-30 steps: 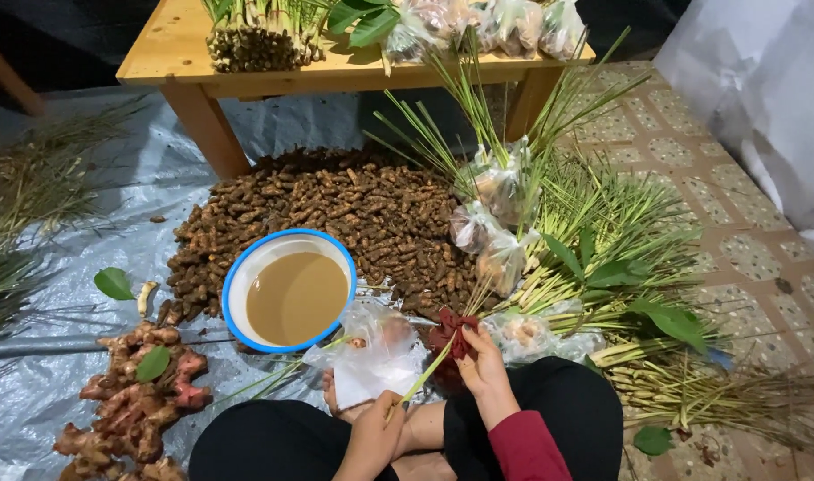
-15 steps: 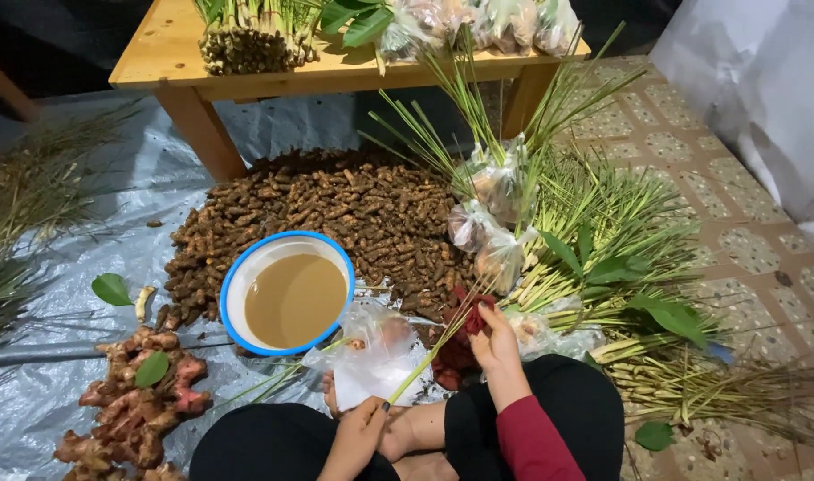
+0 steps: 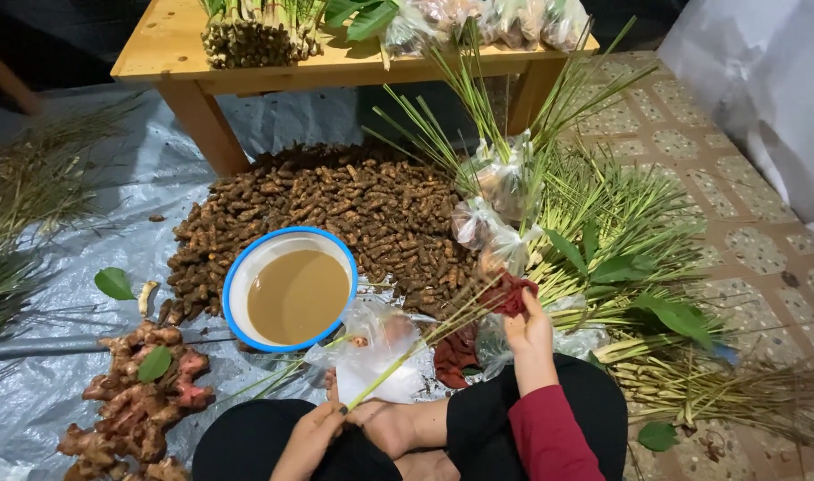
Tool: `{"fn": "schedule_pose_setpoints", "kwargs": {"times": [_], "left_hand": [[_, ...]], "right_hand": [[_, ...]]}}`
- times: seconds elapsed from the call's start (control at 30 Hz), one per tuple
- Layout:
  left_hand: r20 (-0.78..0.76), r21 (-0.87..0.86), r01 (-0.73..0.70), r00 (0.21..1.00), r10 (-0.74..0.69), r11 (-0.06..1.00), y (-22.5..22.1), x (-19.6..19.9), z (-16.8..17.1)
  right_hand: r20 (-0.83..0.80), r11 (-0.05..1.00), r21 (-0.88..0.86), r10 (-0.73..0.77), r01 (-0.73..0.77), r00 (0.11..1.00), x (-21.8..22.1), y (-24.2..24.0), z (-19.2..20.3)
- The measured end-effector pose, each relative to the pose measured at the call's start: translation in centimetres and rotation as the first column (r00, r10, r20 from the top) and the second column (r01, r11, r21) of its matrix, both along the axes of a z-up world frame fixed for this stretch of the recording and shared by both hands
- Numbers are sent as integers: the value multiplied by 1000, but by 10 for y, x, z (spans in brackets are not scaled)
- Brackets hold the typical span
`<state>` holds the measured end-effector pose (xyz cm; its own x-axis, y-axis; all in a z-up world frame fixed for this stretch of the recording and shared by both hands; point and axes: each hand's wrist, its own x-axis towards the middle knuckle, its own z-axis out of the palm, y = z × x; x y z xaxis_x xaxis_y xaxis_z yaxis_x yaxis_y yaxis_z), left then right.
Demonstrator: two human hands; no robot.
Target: Sorting and cleaning ginger roots by hand and placing them into small plastic bags.
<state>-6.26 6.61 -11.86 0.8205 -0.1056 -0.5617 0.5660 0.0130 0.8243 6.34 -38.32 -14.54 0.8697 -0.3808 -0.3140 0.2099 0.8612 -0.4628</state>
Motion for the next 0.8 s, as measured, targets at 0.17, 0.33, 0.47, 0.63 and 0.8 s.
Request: {"fn": "schedule_pose_setpoints", "kwargs": {"times": [0.17, 0.33, 0.47, 0.63, 0.8], "left_hand": [[37, -81, -47, 998, 50, 996, 4, 3, 3], [11, -170, -137, 990, 141, 976, -26, 11, 32], [126, -131, -148, 978, 165, 980, -56, 19, 26], [220, -175, -167, 954, 204, 970, -97, 30, -13], [217, -313, -230, 927, 305, 922, -120, 27, 0]], "right_hand": [[-15, 995, 97, -4, 5, 1000, -14, 14, 17], [-77, 992, 127, 22, -12, 997, -28, 35, 24], [-42, 949, 240, 219, -203, 975, -44, 71, 38], [65, 858, 253, 446, -447, 893, -62, 116, 42], [19, 857, 162, 493, -489, 870, -72, 143, 56]]}}
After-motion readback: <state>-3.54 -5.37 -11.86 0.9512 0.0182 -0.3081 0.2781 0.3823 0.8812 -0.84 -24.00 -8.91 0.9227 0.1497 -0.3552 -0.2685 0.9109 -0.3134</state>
